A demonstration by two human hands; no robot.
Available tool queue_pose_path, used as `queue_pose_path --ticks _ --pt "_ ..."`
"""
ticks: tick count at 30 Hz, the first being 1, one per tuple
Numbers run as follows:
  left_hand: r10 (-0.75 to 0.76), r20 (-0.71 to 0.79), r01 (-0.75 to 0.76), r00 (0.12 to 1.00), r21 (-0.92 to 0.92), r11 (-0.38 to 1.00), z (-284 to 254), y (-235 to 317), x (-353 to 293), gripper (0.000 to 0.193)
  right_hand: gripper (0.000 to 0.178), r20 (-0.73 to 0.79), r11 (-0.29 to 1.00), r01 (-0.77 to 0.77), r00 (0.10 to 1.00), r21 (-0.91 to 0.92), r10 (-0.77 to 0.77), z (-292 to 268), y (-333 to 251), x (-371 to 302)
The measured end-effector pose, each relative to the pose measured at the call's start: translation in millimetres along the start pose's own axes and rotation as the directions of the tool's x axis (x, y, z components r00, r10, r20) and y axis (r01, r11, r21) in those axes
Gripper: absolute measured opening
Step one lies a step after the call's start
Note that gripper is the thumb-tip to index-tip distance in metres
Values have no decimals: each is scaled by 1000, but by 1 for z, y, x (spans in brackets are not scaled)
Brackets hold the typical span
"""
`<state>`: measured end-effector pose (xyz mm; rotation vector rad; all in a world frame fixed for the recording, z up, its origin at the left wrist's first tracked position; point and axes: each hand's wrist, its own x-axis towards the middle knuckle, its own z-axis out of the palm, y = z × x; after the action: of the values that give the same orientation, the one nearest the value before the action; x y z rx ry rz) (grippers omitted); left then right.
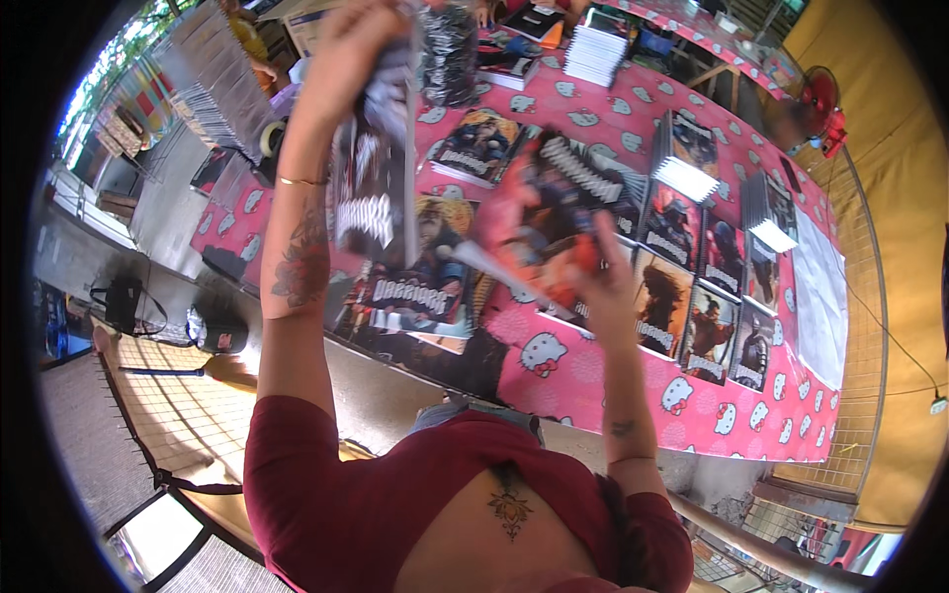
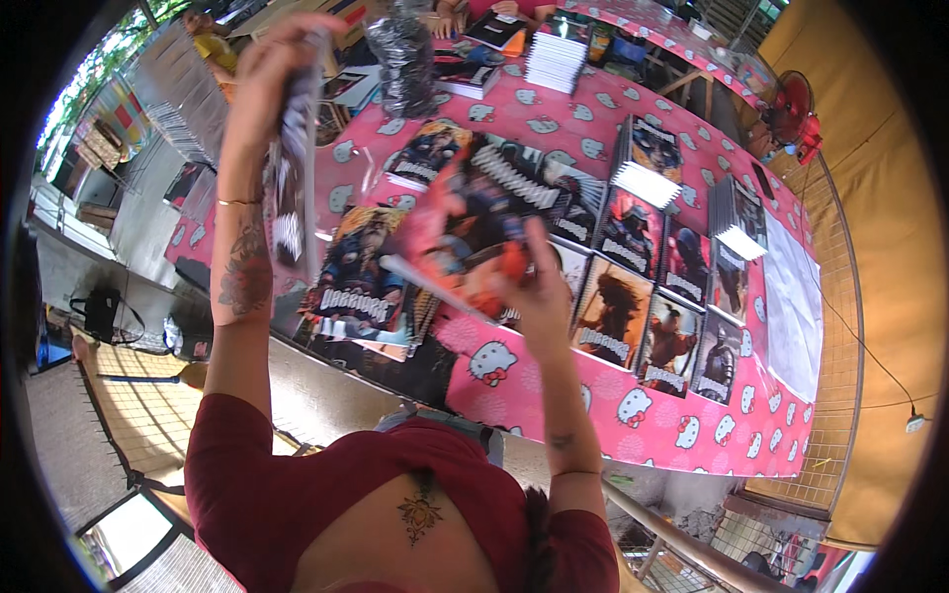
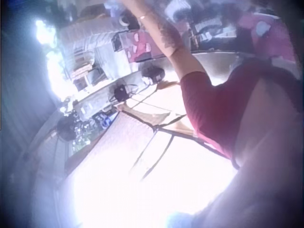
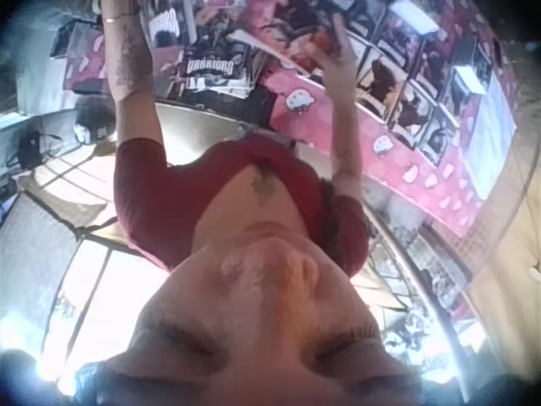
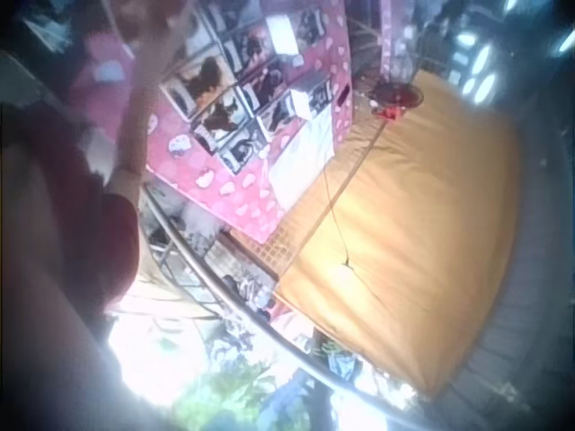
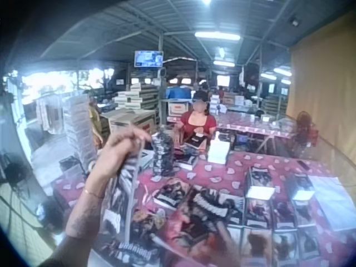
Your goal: The person organizes several stacks of spiral notebooks on a table, gathers a small group of them, and places them into a clear plastic bag, which they then seal with adhesive tape.
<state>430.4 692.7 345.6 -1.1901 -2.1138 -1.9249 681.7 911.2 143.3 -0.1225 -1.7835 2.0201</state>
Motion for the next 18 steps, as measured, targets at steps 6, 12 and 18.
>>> queue_pose_path --ticks 6,12,18 --pt "130 469 -412 874 570 711 24 -164 -117 54 72 -39 819 -49 999 -572 32 99 107 -38" --pt "-697 93 703 711 -102 703 -48 -212 -191 67 75 -275 970 -243 934 -10 231 110 125 -7" --pt "-657 249 678 711 1 735 3 -192 -159 87 80 -18 928 -333 940 168 341 108 134 38"
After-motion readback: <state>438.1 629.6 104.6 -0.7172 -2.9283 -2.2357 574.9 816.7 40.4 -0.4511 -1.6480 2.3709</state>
